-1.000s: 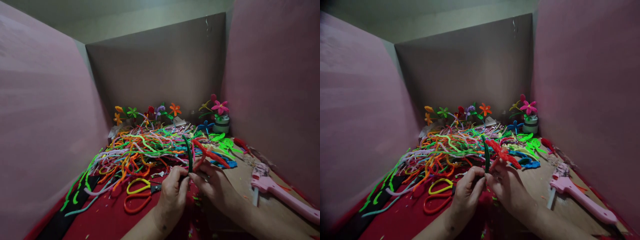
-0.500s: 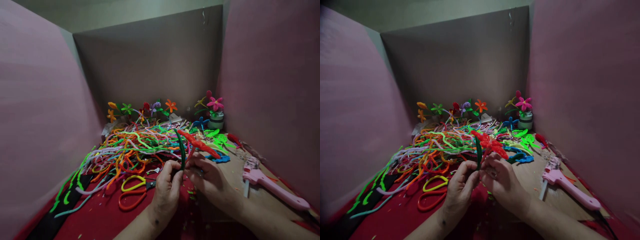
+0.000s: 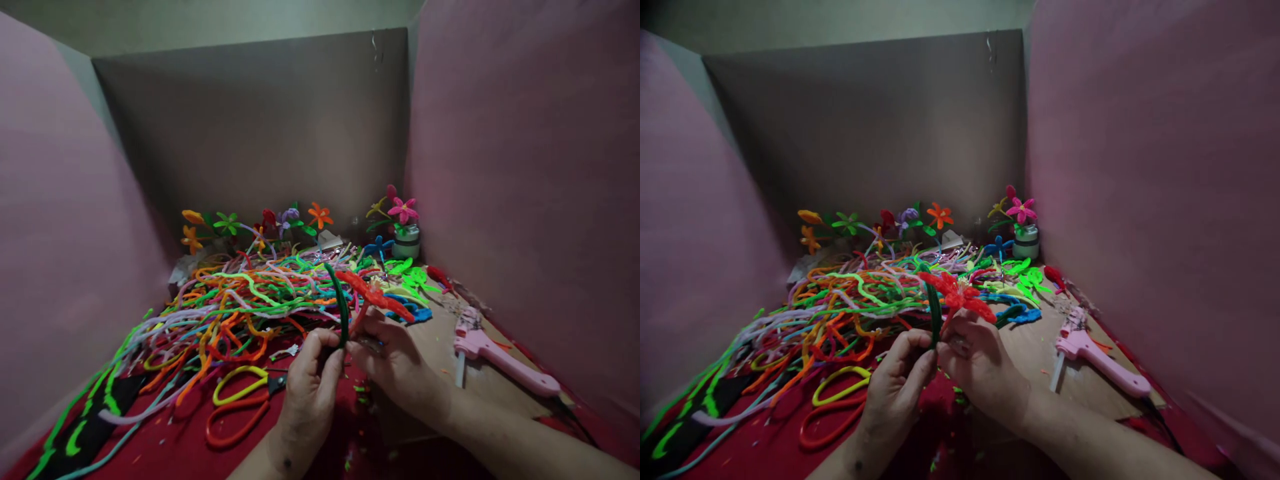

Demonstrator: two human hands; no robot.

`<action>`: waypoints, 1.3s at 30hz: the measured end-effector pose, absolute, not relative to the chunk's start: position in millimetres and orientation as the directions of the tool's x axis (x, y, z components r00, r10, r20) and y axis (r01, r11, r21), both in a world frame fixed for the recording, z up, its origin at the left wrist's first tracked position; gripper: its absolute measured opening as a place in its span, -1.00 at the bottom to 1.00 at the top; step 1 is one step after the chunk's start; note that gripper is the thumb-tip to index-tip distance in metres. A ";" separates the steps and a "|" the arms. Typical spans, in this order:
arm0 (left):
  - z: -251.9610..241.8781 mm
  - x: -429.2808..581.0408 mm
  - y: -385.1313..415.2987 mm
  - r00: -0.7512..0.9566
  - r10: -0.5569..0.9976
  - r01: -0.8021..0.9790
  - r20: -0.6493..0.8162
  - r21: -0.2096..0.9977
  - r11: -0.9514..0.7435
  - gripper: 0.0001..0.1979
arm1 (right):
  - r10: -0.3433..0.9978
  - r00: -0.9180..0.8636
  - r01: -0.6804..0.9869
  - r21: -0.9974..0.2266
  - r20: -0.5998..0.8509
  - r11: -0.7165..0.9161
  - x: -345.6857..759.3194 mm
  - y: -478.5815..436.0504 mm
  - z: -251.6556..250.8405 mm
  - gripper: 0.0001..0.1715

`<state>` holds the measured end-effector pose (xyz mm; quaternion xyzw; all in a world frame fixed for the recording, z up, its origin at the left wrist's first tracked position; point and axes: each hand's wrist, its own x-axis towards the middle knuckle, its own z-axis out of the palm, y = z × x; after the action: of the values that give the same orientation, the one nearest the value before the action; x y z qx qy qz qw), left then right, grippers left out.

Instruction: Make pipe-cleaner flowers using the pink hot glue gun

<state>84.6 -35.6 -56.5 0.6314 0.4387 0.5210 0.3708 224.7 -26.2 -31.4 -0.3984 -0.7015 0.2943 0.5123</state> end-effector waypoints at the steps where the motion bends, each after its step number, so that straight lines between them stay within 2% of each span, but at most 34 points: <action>1: -56.3 84.8 -35.7 0.067 0.943 0.161 0.327 0.929 -0.333 -0.93 | 0.863 -0.160 0.261 -0.822 0.480 0.506 224.4 -25.9 -31.9 -0.90; 10: -52.1 85.7 -35.5 0.062 0.960 0.115 0.273 0.953 -0.279 -0.93 | 0.879 -0.134 0.104 -0.876 0.457 0.471 223.0 -26.0 -30.7 -0.95; 18: -54.3 85.6 -33.9 0.108 0.958 0.087 0.264 0.958 -0.274 -0.96 | 0.899 -0.116 0.103 -0.895 0.422 0.434 222.8 -24.1 -35.8 -0.96; 23: -54.3 88.2 -35.2 0.117 0.962 -0.002 0.245 0.969 -0.247 -0.98 | 0.922 -0.136 0.075 -0.924 0.363 0.375 223.6 -22.1 -41.4 -0.91; 29: -49.4 88.6 -37.5 0.106 0.974 -0.076 0.199 0.979 -0.191 -0.96 | 0.912 -0.107 0.094 -0.909 0.397 0.407 223.0 -26.1 -30.8 -0.93; 33: -48.5 88.2 -38.9 0.114 0.974 -0.088 0.194 0.979 -0.185 -0.95 | 0.931 -0.086 0.105 -0.926 0.354 0.361 222.4 -27.1 -30.9 -0.93; 39: -47.7 89.5 -40.2 0.116 0.978 -0.100 0.173 0.982 -0.162 -0.95 | 0.944 -0.148 0.092 -0.947 0.294 0.309 223.2 -23.9 -36.5 -0.92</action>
<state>89.5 -40.2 -47.7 0.5475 0.4009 0.5302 0.5083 223.2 -23.9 -36.5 -0.4108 -0.6305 0.4202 0.5070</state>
